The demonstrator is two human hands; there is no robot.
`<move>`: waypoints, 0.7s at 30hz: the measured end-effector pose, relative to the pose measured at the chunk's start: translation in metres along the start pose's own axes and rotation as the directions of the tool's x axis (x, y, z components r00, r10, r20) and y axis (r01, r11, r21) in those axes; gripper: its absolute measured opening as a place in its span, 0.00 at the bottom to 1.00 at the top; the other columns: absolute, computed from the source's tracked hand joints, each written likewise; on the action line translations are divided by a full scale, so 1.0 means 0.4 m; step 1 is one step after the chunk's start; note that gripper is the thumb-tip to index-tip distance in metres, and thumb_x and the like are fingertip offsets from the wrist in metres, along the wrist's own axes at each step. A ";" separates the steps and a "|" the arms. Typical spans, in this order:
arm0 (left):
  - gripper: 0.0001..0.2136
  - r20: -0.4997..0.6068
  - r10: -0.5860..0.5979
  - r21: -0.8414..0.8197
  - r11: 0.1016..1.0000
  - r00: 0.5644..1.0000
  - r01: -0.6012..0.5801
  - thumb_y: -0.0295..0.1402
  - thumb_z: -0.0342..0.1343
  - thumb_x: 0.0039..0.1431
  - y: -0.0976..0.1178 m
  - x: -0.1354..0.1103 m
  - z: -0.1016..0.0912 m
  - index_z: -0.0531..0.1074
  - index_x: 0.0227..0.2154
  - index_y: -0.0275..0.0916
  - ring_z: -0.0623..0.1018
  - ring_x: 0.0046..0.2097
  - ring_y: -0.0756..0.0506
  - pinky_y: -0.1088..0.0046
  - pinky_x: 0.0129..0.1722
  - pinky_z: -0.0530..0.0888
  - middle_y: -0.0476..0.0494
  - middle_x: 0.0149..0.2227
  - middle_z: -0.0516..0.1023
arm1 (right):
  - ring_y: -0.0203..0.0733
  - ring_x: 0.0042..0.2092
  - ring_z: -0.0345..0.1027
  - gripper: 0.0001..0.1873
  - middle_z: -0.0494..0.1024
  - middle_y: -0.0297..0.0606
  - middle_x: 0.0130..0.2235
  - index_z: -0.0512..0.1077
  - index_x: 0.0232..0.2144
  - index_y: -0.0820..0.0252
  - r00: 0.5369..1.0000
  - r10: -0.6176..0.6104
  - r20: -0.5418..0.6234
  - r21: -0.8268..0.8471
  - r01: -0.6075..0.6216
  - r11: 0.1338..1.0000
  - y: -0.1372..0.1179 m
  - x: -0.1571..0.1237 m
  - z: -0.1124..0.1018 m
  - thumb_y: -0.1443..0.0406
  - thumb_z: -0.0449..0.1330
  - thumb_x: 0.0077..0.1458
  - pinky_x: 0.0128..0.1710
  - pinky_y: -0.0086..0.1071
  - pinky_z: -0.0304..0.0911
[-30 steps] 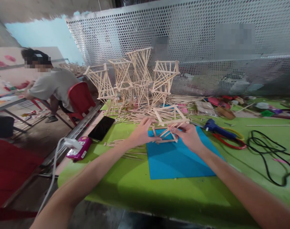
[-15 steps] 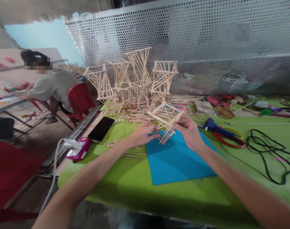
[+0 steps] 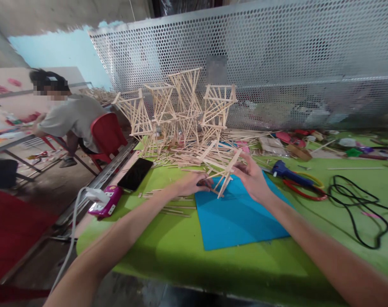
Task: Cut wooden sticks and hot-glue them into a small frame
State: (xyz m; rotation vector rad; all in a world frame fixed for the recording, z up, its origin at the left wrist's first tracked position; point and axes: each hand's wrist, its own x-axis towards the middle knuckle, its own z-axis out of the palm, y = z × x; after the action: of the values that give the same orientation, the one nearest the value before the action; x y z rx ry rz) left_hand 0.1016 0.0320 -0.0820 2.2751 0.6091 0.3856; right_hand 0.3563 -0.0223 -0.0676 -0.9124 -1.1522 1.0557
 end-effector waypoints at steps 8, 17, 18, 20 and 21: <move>0.13 0.010 0.008 0.040 0.999 1.000 -0.008 0.38 0.60 0.67 0.014 -0.002 -0.003 0.75 0.49 0.38 0.83 0.47 0.44 0.69 0.51 0.76 0.41 0.48 0.83 | 0.39 0.38 0.72 0.24 0.78 0.30 0.35 0.75 0.50 0.46 0.994 0.096 0.042 0.178 -0.102 0.979 -0.025 0.002 0.018 0.62 0.72 0.50 0.42 0.35 0.70; 0.14 -0.005 -0.010 0.034 0.999 1.000 0.010 0.41 0.59 0.67 0.006 -0.004 0.008 0.75 0.49 0.38 0.82 0.45 0.45 0.69 0.49 0.78 0.41 0.46 0.83 | 0.44 0.42 0.74 0.16 0.80 0.38 0.42 0.78 0.39 0.55 0.989 0.136 0.051 0.007 -0.136 0.991 -0.023 0.010 0.006 0.56 0.72 0.50 0.45 0.40 0.72; 0.15 -0.015 -0.010 0.044 0.999 1.000 0.010 0.42 0.59 0.67 0.008 -0.005 0.008 0.75 0.49 0.38 0.82 0.45 0.45 0.68 0.48 0.78 0.41 0.46 0.83 | 0.45 0.42 0.74 0.16 0.81 0.39 0.42 0.78 0.40 0.56 0.991 0.122 0.046 -0.062 -0.119 0.991 -0.028 0.007 0.005 0.55 0.71 0.52 0.44 0.40 0.72; 0.15 -0.032 -0.009 0.083 0.997 0.999 0.012 0.44 0.59 0.67 0.014 -0.008 0.008 0.76 0.48 0.38 0.82 0.44 0.44 0.68 0.48 0.77 0.41 0.46 0.83 | 0.46 0.41 0.75 0.18 0.81 0.41 0.43 0.76 0.44 0.56 0.994 0.102 0.043 -0.188 -0.092 0.978 -0.040 -0.001 0.005 0.53 0.69 0.55 0.39 0.40 0.73; 0.16 -0.039 -0.009 0.105 0.994 0.999 0.013 0.45 0.59 0.67 0.017 -0.009 0.007 0.76 0.47 0.38 0.82 0.44 0.44 0.68 0.48 0.77 0.41 0.46 0.83 | 0.46 0.40 0.75 0.20 0.81 0.42 0.44 0.75 0.47 0.55 0.994 0.099 0.048 -0.230 -0.085 0.970 -0.046 -0.005 0.006 0.53 0.68 0.56 0.36 0.39 0.74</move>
State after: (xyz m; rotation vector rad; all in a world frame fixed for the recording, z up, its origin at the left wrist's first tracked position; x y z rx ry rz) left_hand 0.1021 0.0242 -0.0792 2.3686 0.6760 0.4010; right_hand 0.3568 -0.0291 -0.0501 -1.1296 -1.3099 1.0455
